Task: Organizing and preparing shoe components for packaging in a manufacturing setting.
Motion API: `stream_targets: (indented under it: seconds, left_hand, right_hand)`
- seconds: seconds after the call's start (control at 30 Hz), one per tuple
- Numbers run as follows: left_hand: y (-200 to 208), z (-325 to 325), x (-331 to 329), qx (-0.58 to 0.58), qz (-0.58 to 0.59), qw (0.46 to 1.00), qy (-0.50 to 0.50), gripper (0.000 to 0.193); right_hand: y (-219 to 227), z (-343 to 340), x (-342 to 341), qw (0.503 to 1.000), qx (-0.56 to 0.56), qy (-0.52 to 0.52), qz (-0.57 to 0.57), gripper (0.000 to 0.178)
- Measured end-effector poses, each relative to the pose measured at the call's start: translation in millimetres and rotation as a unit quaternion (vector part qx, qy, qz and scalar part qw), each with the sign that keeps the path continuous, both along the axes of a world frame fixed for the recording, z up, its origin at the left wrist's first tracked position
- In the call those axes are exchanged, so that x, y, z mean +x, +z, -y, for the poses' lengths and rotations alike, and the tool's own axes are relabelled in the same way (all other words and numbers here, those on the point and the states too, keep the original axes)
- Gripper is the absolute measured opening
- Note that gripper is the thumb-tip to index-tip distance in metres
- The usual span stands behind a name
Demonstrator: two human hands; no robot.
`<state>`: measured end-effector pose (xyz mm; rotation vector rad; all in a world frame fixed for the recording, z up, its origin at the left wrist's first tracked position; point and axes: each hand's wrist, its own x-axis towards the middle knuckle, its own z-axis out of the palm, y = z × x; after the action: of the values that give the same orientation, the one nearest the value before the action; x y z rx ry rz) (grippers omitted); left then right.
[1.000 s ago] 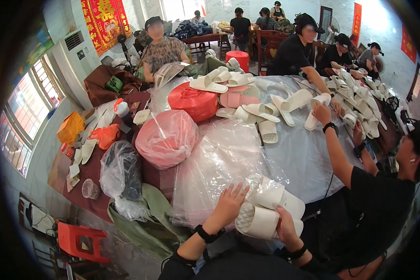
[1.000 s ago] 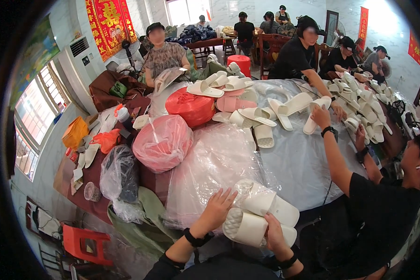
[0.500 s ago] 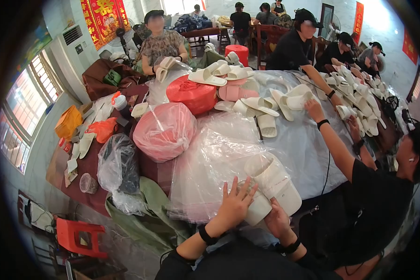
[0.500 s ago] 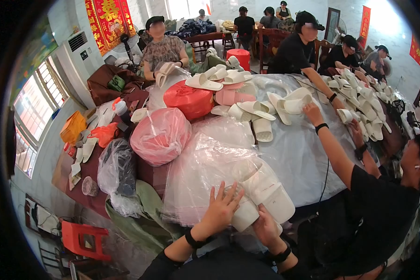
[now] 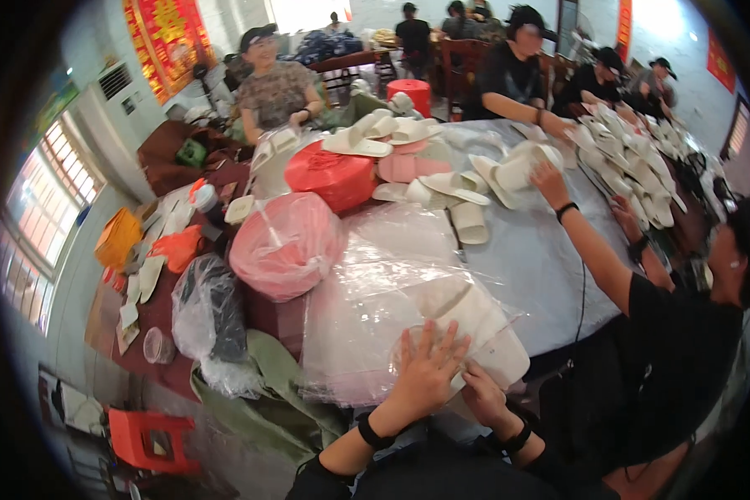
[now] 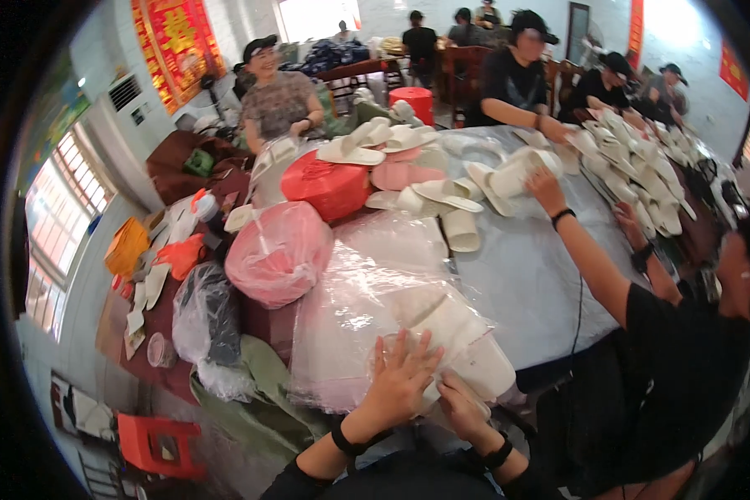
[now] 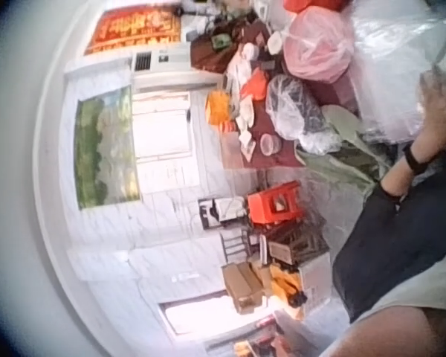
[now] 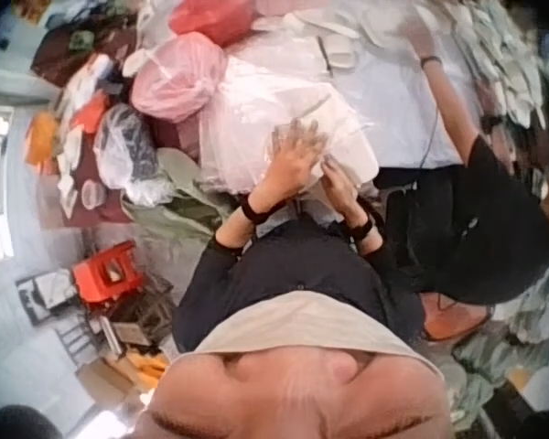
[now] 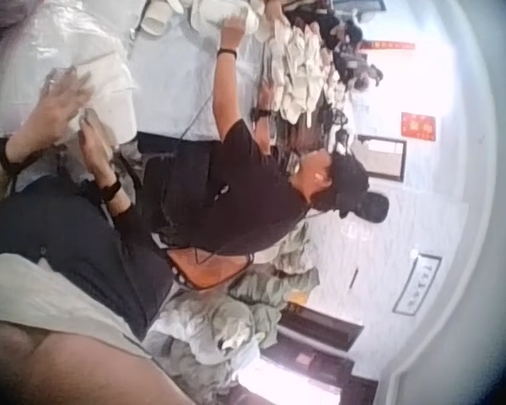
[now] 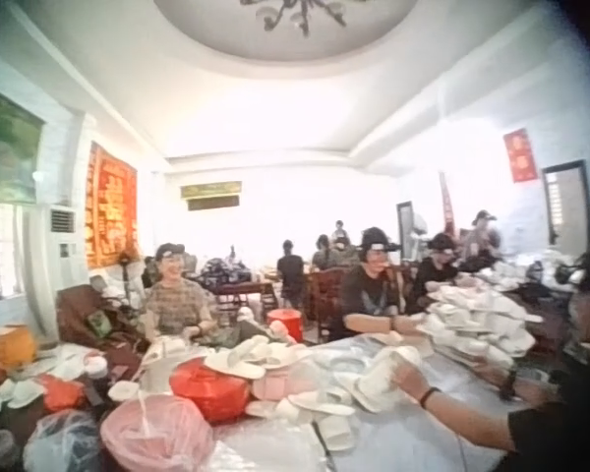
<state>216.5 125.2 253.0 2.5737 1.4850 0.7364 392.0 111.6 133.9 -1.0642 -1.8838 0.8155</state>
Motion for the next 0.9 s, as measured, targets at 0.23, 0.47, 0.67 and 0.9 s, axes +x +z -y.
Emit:
stream_targets:
  seconds: [0.23, 0.47, 0.67, 0.9]
  left_hand:
    - [6, 9, -3, -0.034, -0.029, 0.996, -0.075, 0.046]
    - [15, 20, 8, -0.035, -0.018, 0.992, -0.124, 0.05]
    - [12, 25, 2, -0.032, 0.018, 0.989, -0.142, 0.053]
    - [16, 32, -11, -0.081, 0.111, 0.968, -0.208, 0.061]
  right_hand:
    - [62, -15, -30, 0.655, -0.407, 0.164, -0.615, 0.056]
    - [48, -8, -22, 0.8, -0.286, 0.142, -0.508, 0.062]
    - [64, -31, -39, 0.905, -0.25, 0.034, -0.342, 0.057]
    - [108, -27, -48, 0.726, -0.329, 0.083, -0.598, 0.05]
